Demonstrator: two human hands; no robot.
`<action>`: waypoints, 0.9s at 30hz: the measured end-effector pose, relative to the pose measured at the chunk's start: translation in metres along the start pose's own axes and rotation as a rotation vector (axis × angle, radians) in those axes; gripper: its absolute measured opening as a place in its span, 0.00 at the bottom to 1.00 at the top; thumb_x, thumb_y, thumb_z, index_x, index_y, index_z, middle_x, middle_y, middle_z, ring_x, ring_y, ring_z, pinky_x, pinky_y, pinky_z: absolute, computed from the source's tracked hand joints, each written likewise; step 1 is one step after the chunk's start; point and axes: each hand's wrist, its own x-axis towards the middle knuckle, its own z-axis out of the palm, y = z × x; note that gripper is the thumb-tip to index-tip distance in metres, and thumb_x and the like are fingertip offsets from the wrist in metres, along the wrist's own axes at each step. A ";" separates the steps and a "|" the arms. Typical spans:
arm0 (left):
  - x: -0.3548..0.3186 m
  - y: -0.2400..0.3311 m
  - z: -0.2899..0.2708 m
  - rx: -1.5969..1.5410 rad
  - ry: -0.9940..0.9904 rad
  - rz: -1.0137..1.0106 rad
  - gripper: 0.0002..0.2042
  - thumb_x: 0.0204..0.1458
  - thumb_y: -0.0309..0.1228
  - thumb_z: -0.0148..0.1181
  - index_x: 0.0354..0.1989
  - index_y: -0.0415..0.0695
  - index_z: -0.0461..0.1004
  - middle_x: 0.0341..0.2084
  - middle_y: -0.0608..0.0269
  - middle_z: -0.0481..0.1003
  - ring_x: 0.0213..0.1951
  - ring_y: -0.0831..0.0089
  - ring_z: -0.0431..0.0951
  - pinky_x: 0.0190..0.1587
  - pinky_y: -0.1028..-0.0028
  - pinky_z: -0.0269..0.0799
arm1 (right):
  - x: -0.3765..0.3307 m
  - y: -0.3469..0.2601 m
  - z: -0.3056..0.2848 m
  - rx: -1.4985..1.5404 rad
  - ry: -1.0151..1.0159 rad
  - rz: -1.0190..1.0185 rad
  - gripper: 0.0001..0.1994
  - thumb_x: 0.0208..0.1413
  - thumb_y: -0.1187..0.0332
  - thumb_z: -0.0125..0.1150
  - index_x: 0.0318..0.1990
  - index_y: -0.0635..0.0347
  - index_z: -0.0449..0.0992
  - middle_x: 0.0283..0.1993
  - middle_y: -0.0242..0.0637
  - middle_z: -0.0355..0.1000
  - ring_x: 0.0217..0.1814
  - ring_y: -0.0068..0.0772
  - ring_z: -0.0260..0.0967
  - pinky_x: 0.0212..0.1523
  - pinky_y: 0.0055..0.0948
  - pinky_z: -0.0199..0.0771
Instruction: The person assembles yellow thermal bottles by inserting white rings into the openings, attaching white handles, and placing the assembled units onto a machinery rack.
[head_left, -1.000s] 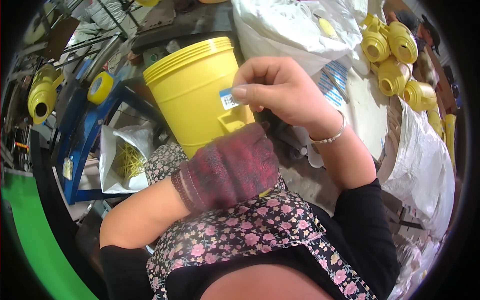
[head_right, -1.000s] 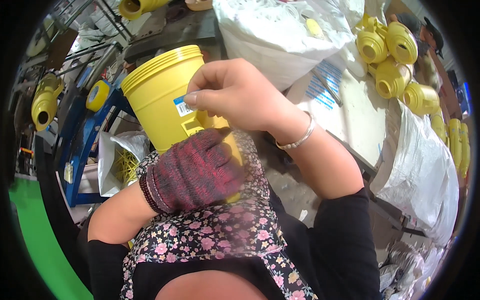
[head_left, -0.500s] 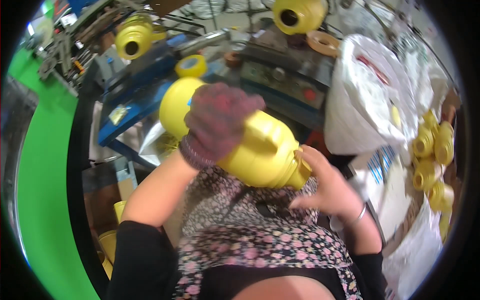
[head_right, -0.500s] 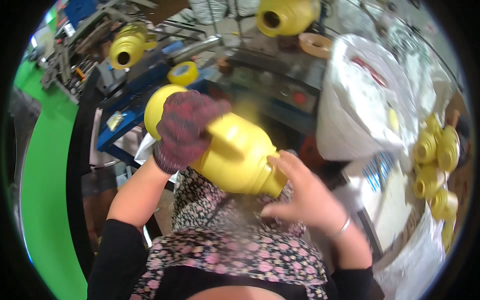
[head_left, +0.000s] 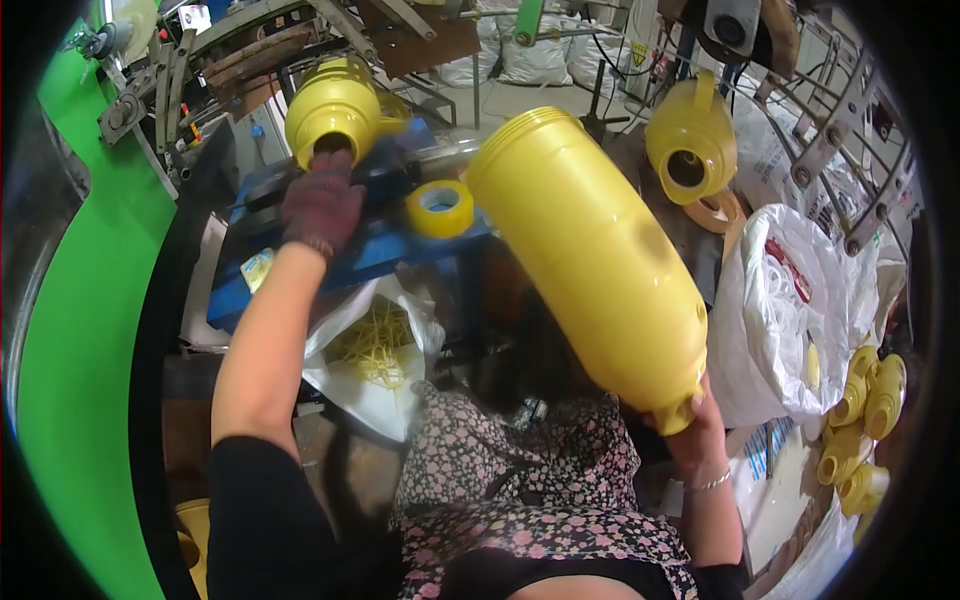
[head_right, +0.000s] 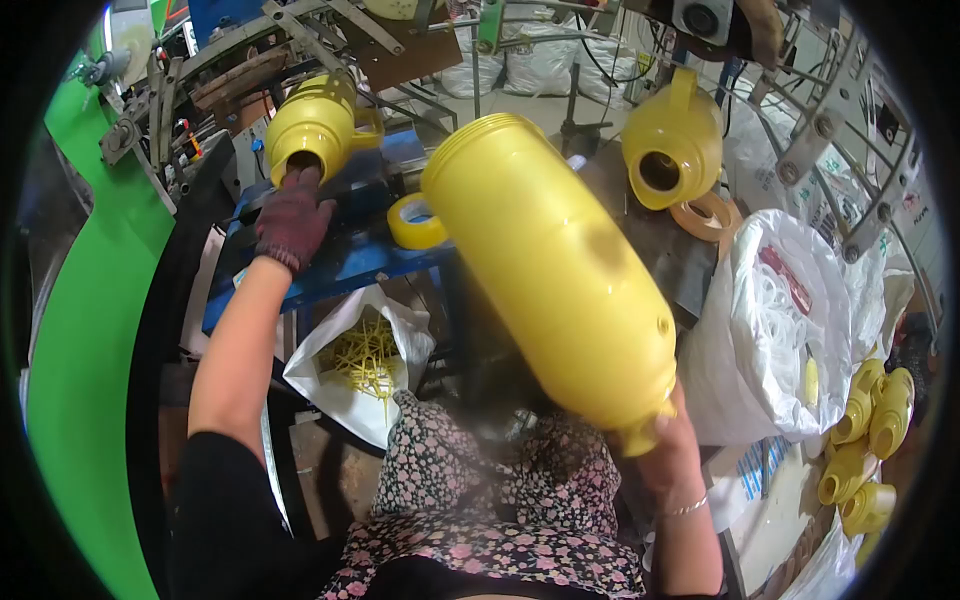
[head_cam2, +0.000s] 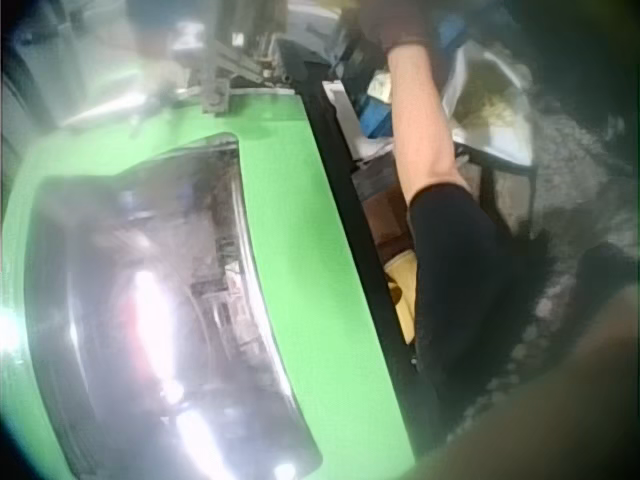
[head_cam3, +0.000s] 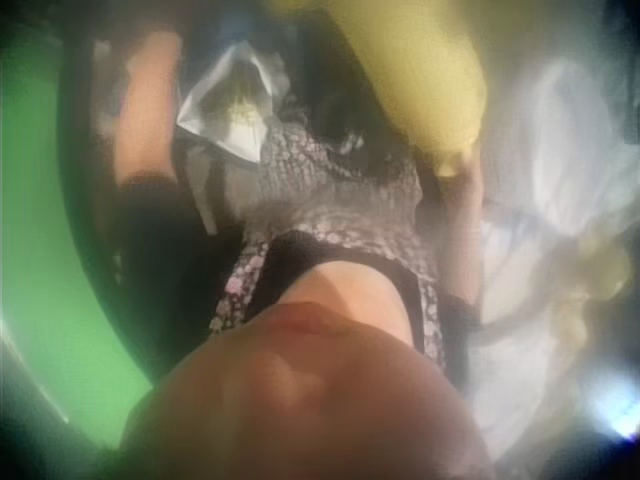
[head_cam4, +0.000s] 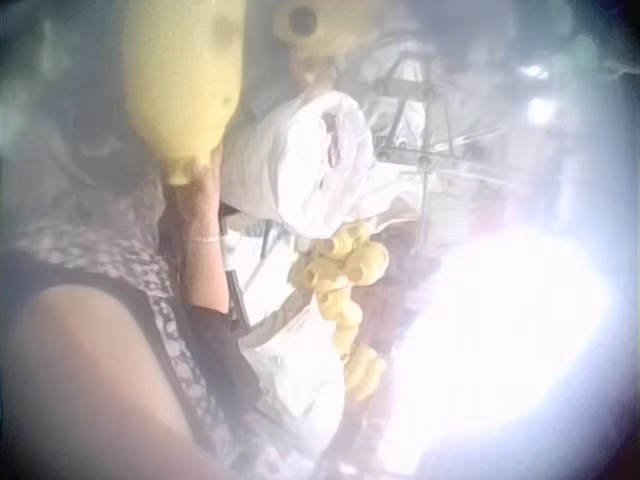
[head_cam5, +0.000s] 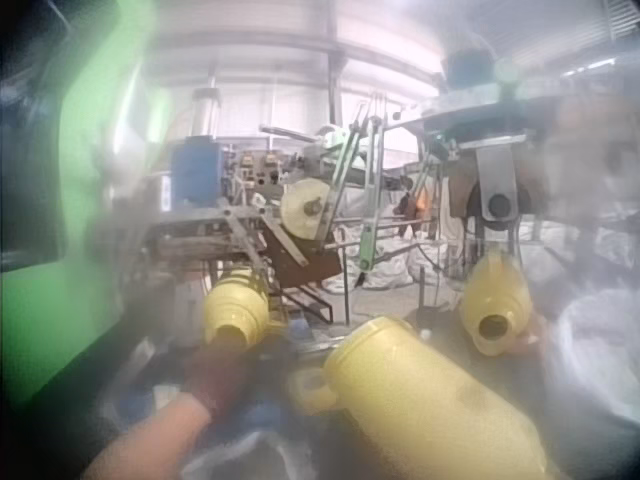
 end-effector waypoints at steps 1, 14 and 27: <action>-0.014 0.003 -0.012 0.042 0.028 0.043 0.18 0.52 0.41 0.59 0.49 0.47 0.69 0.45 0.53 0.74 0.42 0.50 0.75 0.44 0.57 0.70 | 0.017 -0.002 -0.006 -0.019 0.044 0.019 0.42 0.47 0.51 0.65 0.68 0.50 0.52 0.58 0.40 0.66 0.51 0.43 0.71 0.33 0.36 0.79; -0.329 -0.129 -0.112 -1.166 0.507 -0.907 0.22 0.64 0.41 0.49 0.59 0.36 0.63 0.52 0.47 0.71 0.51 0.60 0.74 0.52 0.61 0.72 | 0.190 0.043 0.321 0.012 -0.250 0.124 0.38 0.53 0.61 0.65 0.65 0.51 0.47 0.56 0.45 0.63 0.50 0.41 0.69 0.37 0.40 0.77; -0.308 -0.091 -0.129 -0.985 0.258 -0.635 0.11 0.59 0.27 0.49 0.45 0.36 0.72 0.41 0.57 0.73 0.42 0.67 0.73 0.48 0.70 0.68 | 0.306 0.062 0.331 -0.231 -0.387 -0.086 0.34 0.55 0.49 0.59 0.63 0.59 0.59 0.59 0.49 0.66 0.60 0.46 0.66 0.58 0.44 0.67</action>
